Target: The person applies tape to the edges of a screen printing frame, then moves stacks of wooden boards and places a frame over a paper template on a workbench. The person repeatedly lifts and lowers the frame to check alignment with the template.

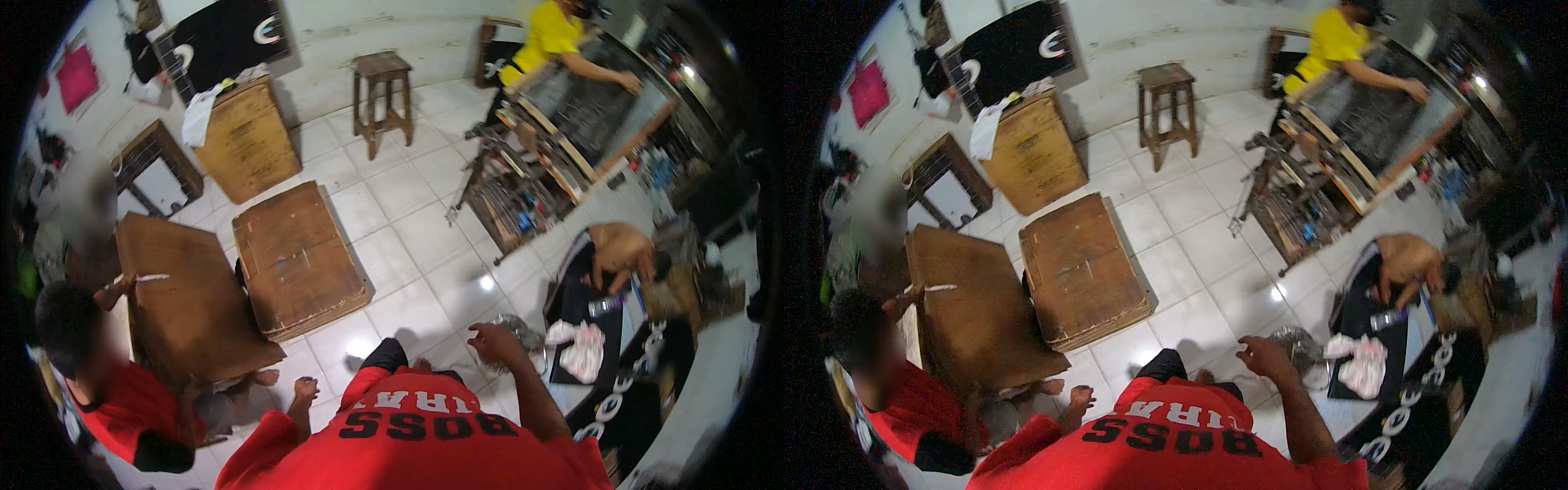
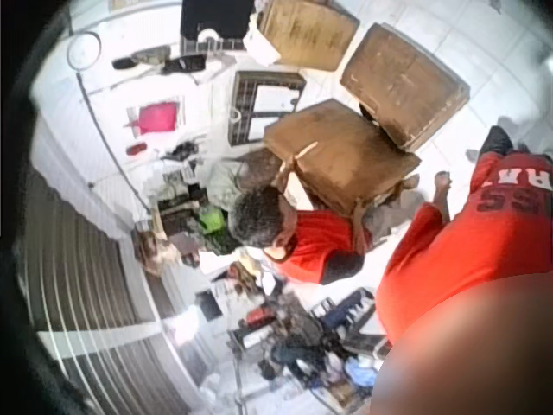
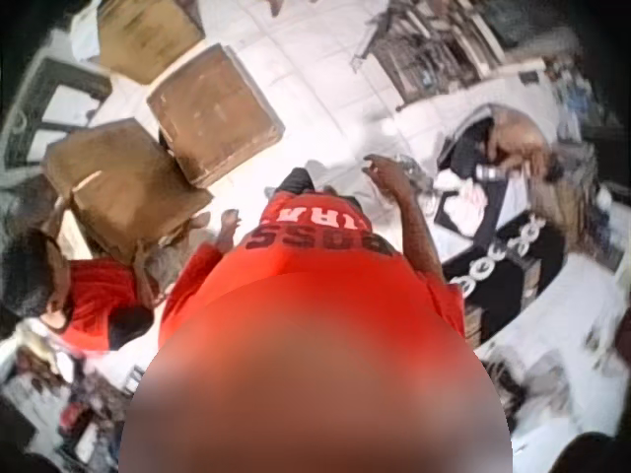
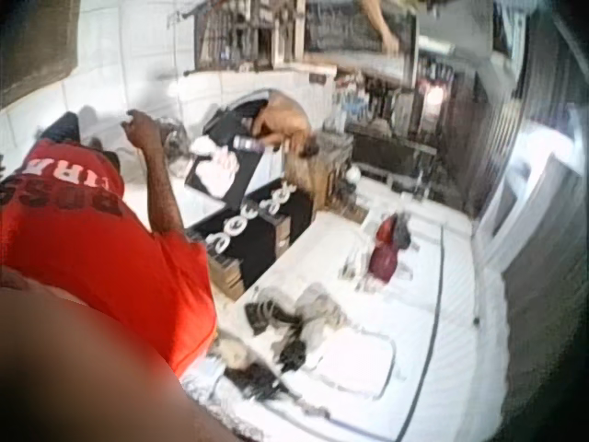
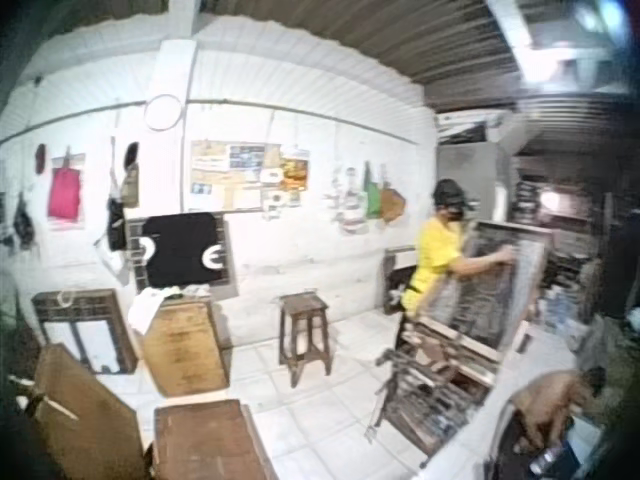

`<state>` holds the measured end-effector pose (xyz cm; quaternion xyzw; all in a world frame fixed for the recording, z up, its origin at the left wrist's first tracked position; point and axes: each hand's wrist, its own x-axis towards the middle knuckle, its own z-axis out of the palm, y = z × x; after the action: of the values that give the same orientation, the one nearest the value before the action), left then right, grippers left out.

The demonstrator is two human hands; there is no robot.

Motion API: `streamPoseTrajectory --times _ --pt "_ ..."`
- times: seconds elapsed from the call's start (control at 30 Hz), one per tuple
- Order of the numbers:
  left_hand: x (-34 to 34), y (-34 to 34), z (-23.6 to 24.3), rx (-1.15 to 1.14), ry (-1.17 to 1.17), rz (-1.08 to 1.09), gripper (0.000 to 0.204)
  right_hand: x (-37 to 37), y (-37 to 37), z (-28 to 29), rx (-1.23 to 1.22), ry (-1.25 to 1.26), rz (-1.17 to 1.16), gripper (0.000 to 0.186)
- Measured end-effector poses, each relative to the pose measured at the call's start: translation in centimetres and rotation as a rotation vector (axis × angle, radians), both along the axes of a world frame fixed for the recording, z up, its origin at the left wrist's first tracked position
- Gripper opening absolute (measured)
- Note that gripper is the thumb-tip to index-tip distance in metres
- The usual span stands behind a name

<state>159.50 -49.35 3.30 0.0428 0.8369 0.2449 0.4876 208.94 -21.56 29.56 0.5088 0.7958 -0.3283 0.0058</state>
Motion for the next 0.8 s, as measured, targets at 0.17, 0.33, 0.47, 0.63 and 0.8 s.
streamPoseTrajectory --times 0.17,0.33,0.47,0.63,0.8 --pt "2.9 -2.7 -0.5 0.083 0.024 0.18 0.031 -2.9 16.9 0.3 0.021 -0.006 0.096 0.039" --pt "3.4 9.2 -3.7 -0.118 -0.111 0.422 0.019 -9.0 29.5 -4.2 -0.212 -0.052 0.116 0.042" --pt "-0.9 25.6 -3.7 -0.032 -0.07 -0.026 0.044 -15.2 36.4 -6.4 -0.291 -0.198 0.351 0.047" --pt "-13.6 47.3 3.0 0.456 0.125 0.049 0.043 -24.5 48.0 -5.6 -0.347 -0.202 0.43 0.044" --pt "-24.0 57.2 9.1 0.702 0.164 0.396 0.038 -36.1 64.3 -4.7 -0.475 -0.359 0.587 0.039"
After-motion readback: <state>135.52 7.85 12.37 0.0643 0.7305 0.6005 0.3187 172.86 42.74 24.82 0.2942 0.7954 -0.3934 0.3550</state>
